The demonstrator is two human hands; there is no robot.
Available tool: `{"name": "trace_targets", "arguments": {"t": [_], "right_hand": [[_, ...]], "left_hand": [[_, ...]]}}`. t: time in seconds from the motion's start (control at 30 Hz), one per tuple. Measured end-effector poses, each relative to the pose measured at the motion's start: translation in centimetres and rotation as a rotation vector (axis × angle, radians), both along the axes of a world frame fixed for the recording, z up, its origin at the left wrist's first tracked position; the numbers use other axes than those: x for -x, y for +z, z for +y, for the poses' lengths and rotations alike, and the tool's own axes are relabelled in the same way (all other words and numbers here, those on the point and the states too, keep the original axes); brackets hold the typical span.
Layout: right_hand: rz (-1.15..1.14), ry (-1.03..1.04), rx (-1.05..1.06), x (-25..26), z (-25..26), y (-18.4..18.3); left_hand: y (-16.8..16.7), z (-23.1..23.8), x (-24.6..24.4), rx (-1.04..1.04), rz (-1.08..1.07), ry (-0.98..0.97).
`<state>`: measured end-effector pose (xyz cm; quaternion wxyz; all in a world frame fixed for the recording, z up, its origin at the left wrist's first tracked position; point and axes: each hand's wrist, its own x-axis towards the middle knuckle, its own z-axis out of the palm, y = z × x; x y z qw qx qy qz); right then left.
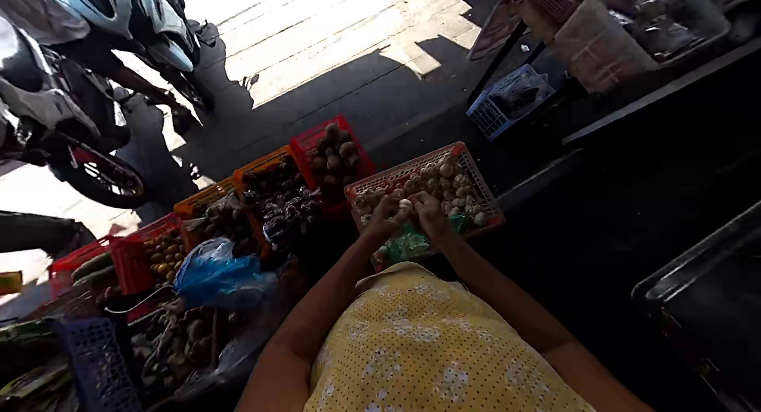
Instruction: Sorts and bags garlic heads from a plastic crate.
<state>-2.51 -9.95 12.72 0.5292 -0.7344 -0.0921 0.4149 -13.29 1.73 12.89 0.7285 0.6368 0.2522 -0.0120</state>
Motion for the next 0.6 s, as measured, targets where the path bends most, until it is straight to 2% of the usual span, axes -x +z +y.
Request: {"name": "trace_targets", "arguments": {"t": [0.07,0.13,0.3,0.43,0.53,0.6], "right_hand": [[0.062,-0.046,-0.087,-0.1,-0.8,-0.7],[0.077,-0.066,-0.119,0.0,-1.5,-1.2],[-0.008,-0.026,-0.027,0.2,-3.4,-1.9],[-0.084,-0.051,0.039,-0.1,-4.6,-3.1],[0.002,-0.007,0.06,-0.9,-5.9,-2.5],[0.151,-0.07,-0.054,-1.6,-7.0,-2.6]], "left_hand": [[-0.6,-0.5,0.1,0.106,-0.025,0.057],[-1.2,-0.9,0.1,0.111,-0.029,0.064],[-2.9,-2.3,-0.7,0.082,0.023,0.028],[-2.8,-4.2,-1.7,0.068,0.101,-0.027],[-3.0,-5.0,-2.3,0.259,0.15,0.012],[-3.1,-5.3,-3.0,0.453,0.161,0.059]]}}
